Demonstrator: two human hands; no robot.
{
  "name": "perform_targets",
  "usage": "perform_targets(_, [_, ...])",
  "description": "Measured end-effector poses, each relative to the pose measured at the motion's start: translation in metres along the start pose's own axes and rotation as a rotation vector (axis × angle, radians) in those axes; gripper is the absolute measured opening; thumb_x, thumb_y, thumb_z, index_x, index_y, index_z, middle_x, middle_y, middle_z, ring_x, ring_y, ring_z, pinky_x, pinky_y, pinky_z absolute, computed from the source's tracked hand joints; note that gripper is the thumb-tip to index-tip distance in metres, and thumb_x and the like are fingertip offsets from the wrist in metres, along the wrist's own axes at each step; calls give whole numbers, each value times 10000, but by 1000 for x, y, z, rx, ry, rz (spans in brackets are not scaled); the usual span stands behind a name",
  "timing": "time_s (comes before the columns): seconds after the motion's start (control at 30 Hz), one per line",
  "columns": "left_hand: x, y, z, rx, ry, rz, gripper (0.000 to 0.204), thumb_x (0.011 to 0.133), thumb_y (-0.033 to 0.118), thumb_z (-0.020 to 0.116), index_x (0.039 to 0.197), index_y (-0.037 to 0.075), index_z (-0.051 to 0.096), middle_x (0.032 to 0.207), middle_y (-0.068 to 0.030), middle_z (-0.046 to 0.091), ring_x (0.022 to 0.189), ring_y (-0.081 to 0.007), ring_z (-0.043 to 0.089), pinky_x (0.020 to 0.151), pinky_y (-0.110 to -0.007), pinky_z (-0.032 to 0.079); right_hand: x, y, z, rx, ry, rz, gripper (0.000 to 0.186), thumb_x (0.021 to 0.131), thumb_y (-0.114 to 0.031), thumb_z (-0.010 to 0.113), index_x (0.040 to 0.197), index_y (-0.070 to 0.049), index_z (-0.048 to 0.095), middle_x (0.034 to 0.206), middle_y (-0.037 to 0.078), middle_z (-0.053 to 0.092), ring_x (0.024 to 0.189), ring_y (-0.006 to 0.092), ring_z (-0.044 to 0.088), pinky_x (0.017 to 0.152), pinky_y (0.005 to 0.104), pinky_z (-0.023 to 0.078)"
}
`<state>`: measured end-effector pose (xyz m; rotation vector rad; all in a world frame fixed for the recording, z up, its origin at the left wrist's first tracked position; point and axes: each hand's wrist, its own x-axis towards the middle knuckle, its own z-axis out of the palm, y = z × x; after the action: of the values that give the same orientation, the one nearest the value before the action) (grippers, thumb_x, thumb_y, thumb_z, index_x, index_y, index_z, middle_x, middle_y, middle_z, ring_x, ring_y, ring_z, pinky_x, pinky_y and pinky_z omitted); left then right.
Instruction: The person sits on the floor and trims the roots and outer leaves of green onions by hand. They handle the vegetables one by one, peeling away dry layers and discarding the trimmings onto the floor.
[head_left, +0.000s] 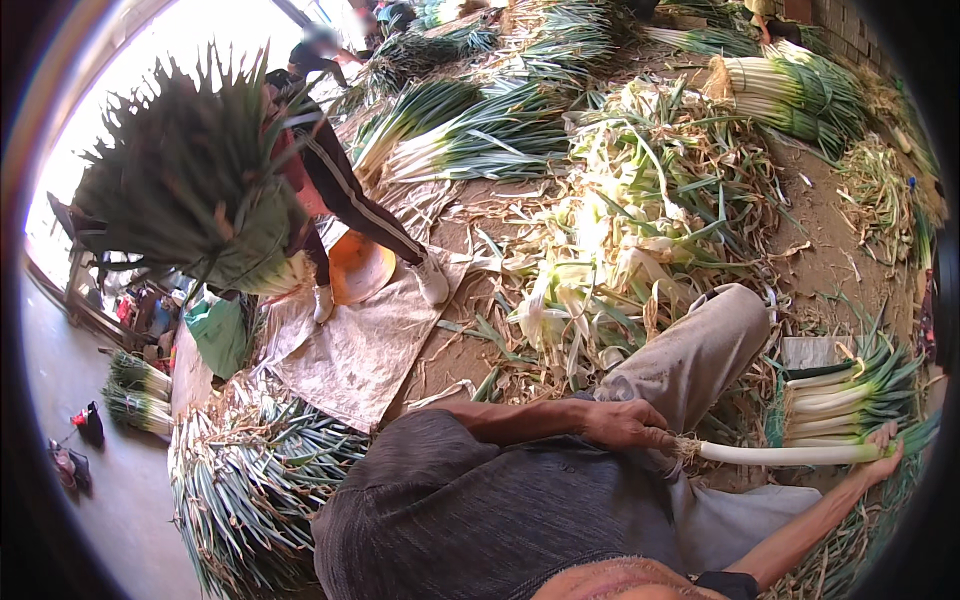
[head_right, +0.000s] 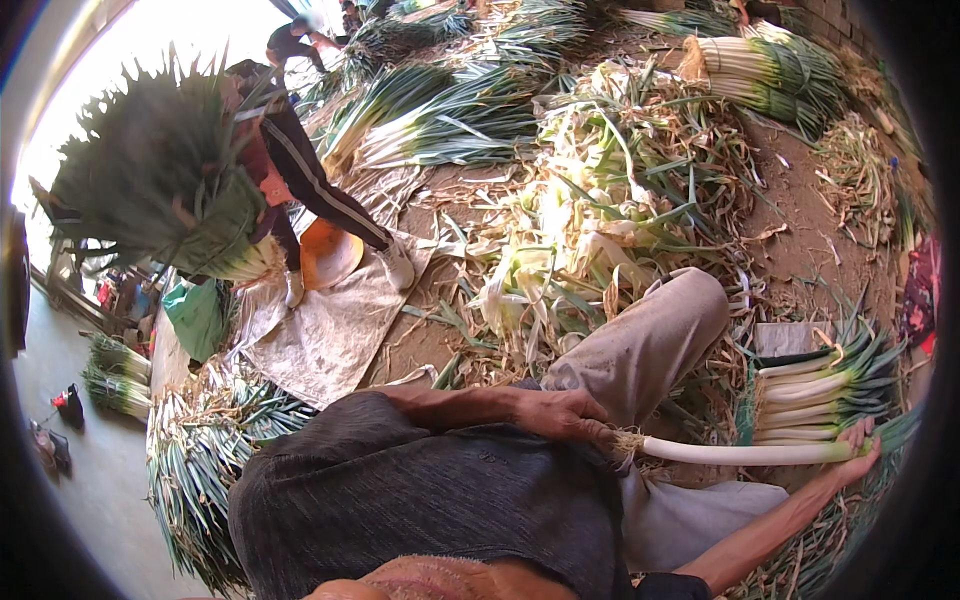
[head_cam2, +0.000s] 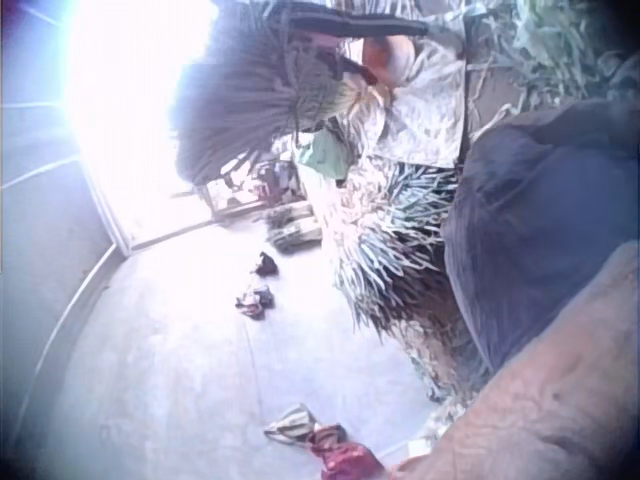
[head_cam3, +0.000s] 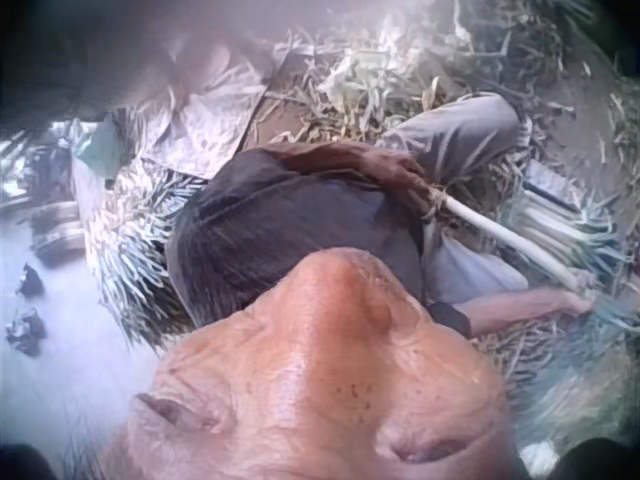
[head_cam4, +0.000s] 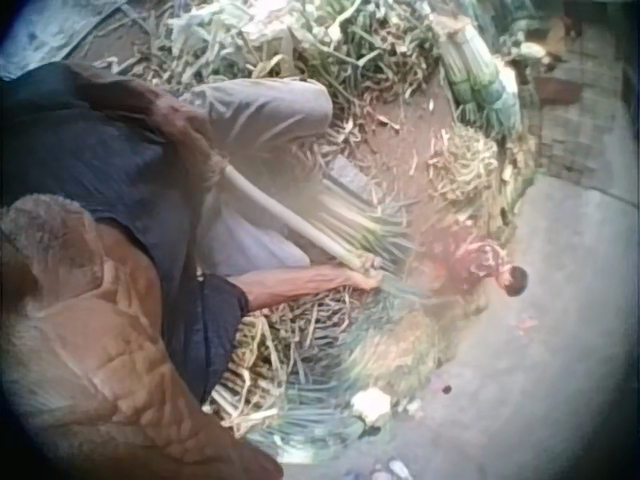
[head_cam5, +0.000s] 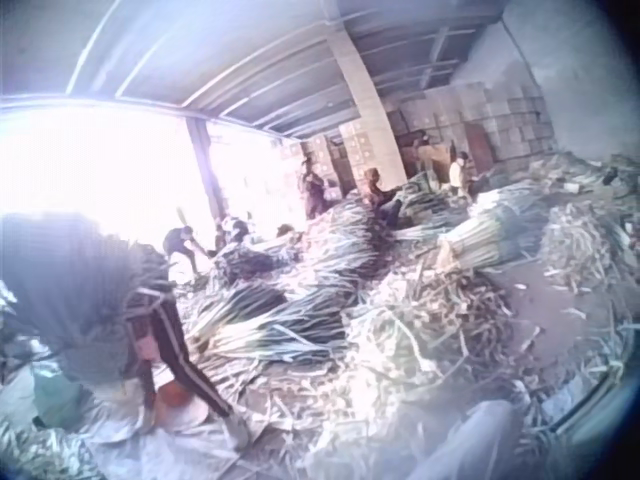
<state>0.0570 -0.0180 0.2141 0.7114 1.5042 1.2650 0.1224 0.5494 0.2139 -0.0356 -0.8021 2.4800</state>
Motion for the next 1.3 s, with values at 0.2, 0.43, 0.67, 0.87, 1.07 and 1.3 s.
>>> perform_targets(0.2, [-19, 0, 3, -128, -31, -43, 392, 928, 372, 463, 910, -2, 579, 672, -14, 515, 622, -80, 468, 545, -258, 404, 7, 9, 9, -53, 229, -45, 172, 851, -142, 476, 748, -83, 351, 647, -15, 275, 459, 61, 240, 408, 197, 217])
perform_targets(0.43, [-32, -5, 8, -588, -149, -127, 302, 932, 350, 459, 811, 85, 540, 521, 55, 361, 396, -39, 321, 330, -213, 238, 11, 14, 0, -152, 224, 33, 230, 871, -172, 438, 673, -120, 334, 580, -34, 245, 434, 50, 237, 381, 203, 208])
perform_targets(0.67, [-82, -7, -24, -697, 15, -264, 250, 918, 245, 504, 818, 31, 587, 488, 50, 378, 355, -44, 318, 300, -213, 221, 15, -31, -18, -165, 423, -123, 280, 865, -162, 428, 627, -145, 281, 582, -36, 214, 457, 59, 214, 400, 212, 197])
perform_targets(0.87, [-95, 21, -82, -443, 143, -181, 253, 906, 228, 527, 913, -11, 610, 477, 47, 383, 355, -33, 306, 307, -208, 227, 9, -21, -6, -167, 433, -35, 268, 877, -158, 428, 651, -133, 286, 607, -31, 234, 468, 62, 220, 424, 208, 217])
perform_targets(1.07, [-99, 45, -117, 125, 314, -202, 227, 868, 223, 549, 967, 46, 649, 519, 44, 469, 409, -49, 375, 368, -238, 298, 16, -46, -80, -320, 498, -207, 133, 882, -169, 449, 816, -60, 412, 747, 27, 412, 585, 120, 380, 546, 240, 356])
perform_targets(1.3, [-71, 64, -213, 1466, 752, -628, 366, 767, 72, 551, 1127, 13, 570, 1044, -193, 582, 909, -255, 590, 766, -455, 439, 24, -97, -180, -527, 469, -308, 178, 861, -203, 516, 873, -26, 509, 791, 59, 521, 674, 172, 493, 648, 294, 445])
